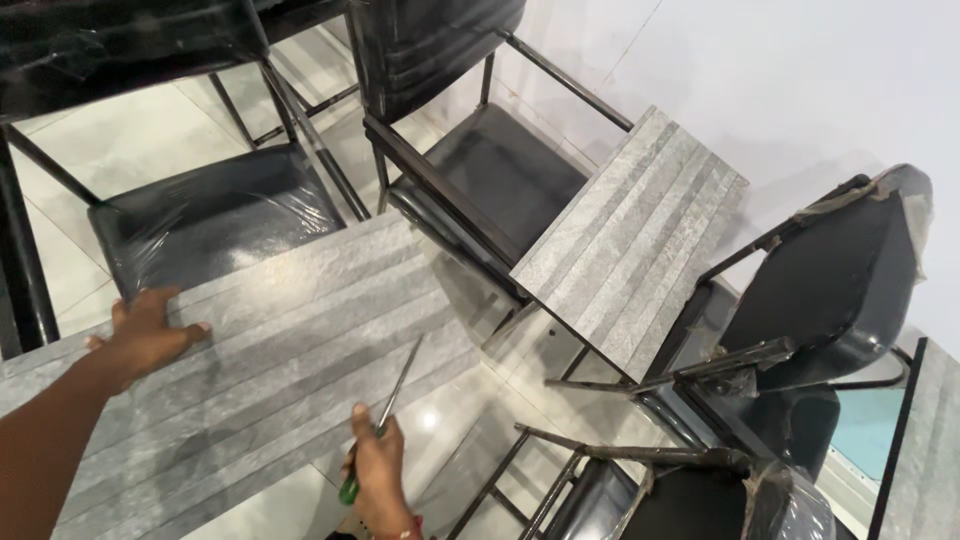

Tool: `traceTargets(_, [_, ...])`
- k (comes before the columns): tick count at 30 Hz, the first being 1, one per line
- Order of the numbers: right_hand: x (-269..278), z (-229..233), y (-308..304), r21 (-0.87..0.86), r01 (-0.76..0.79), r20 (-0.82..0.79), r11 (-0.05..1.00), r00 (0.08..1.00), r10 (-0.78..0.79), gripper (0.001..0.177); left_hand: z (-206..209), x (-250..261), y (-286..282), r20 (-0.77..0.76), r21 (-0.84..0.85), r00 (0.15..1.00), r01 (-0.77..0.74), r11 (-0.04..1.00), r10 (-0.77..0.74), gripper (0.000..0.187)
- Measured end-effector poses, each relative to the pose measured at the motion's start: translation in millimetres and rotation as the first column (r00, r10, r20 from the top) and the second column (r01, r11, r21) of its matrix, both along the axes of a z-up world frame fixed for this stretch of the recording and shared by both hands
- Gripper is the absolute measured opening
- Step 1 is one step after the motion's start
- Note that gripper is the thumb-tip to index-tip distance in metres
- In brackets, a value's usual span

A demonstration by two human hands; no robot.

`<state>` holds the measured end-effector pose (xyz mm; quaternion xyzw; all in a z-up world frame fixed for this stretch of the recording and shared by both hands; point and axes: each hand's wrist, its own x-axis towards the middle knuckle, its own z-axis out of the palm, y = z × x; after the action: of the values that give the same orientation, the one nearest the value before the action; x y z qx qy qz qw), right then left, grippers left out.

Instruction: The person uses a screwdriver to tighten screws on a chair attached to a desk, then lifts and repositions the desk to access another side and continues tightening screws. The person works on multiple fasteners on the chair frame and desk connection points.

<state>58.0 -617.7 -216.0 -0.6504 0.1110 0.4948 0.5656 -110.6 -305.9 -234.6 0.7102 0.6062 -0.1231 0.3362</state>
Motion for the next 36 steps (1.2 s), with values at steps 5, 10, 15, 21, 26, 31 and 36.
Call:
traceTargets(5, [-33.4,-1.2,-21.4,-0.008,-0.129,-0.078,0.992,0.989,0.128,0.036,-9.1,-16.8,-8.5,-0.103,0.074,0.993,-0.043,0.996,0.05,0.09])
traceTargets(10, [2.7,21.3,-42.5,-0.057,-0.347,-0.196,0.936,0.923,0.33,0.029,-35.2,-25.0,-17.0,-0.106,0.172,0.993,-0.041,0.984,0.06,0.09])
traceTargets(15, [81.9,49.7,-42.7,-0.319,-0.334,0.096,0.887,0.919,0.381,0.02,-60.8,-23.6,-24.9,-0.085,0.253,0.992,-0.074,0.965,0.098,0.089])
traceTargets(21, [170.9,36.4,8.5,-0.332,-0.337,0.689,0.881,0.551,0.471,0.04,-66.0,-22.2,-30.4,-0.081,0.248,0.992,-0.075,0.966,0.098,0.087])
traceTargets(26, [180.9,-9.6,56.4,-0.186,-0.597,0.797,0.78,0.373,0.475,0.053,-64.8,-21.3,-36.8,-0.026,0.233,0.993,-0.104,0.967,0.113,0.085])
traceTargets(31, [187.9,-21.2,72.7,-0.348,-0.673,0.572,0.653,0.399,0.716,0.049,-65.3,-19.6,-36.5,-0.039,0.232,0.993,-0.102,0.967,0.114,0.085])
traceTargets(36, [210.0,-2.3,78.6,-0.191,-0.786,0.309,0.589,0.521,0.796,0.049,-64.3,-21.2,-25.4,-0.114,0.097,0.989,-0.078,0.992,0.089,0.089])
